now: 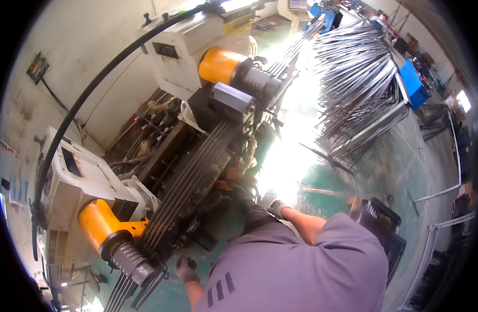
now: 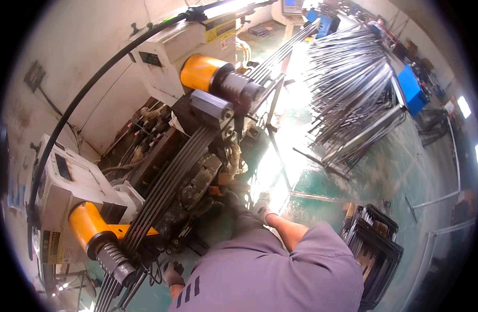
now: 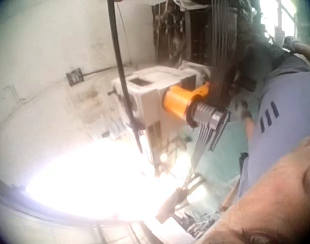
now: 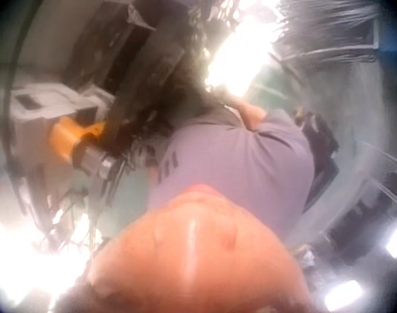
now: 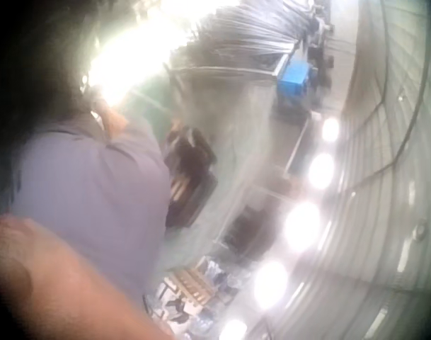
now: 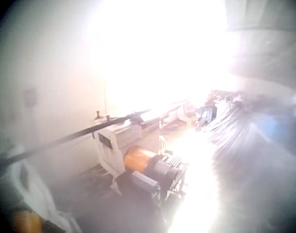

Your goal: The person repeatedly picks up bundles of long metal rods from the floor and feeds them into a yellow and white industrial bending machine. They align the rods, operate the machine to bend them, and then remove the finished pieces to place them into a metal rack. The cycle of loading, bending, and unloading continues throughout the clip.

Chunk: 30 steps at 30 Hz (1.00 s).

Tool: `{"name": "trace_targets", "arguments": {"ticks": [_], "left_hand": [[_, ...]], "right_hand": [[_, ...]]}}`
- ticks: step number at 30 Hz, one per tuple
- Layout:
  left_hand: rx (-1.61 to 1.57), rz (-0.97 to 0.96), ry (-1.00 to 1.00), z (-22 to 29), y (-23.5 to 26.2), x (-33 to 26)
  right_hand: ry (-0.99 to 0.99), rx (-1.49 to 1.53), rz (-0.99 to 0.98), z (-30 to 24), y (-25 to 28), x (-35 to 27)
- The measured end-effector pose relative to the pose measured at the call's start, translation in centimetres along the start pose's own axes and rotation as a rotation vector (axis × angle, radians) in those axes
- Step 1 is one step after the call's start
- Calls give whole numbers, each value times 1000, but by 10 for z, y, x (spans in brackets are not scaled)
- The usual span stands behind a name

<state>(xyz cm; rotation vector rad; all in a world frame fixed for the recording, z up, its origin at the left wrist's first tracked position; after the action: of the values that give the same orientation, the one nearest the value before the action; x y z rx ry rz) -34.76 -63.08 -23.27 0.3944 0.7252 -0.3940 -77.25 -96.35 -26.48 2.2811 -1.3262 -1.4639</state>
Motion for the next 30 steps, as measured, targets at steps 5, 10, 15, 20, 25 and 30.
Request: {"name": "trace_targets", "arguments": {"ticks": [5,10,15,20,25,30], "left_hand": [[-229,68,272,-54,61,8],[-379,-48,-13,-47,120,61],[-783,-397,-425,-4,217,81],[-518,141,-578,63,297,21],[-55,339,-675,174,299,-97],[-85,454,-565,213,279,-140]], "right_hand": [[285,-412,10,-44,-26,-10],[523,135,124,-197,45,-67],[681,1315,-30,-301,75,-112],[533,1701,-197,-356,86,-110],[349,2035,-453,-396,77,-100],[431,2125,-528,-404,73,-80]]}}
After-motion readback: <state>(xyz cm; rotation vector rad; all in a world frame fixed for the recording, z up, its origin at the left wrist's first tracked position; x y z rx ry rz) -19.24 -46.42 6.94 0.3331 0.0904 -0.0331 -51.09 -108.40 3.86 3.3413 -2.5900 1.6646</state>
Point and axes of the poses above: each hand's wrist, its own x-axis towards the middle knuckle, its own y-axis out of the back of the hand, z = x × y, the point moved 10 cm from there along x, towards the middle knuckle, and after that the axes turned 12 degrees about x, right-handed, at the moved point
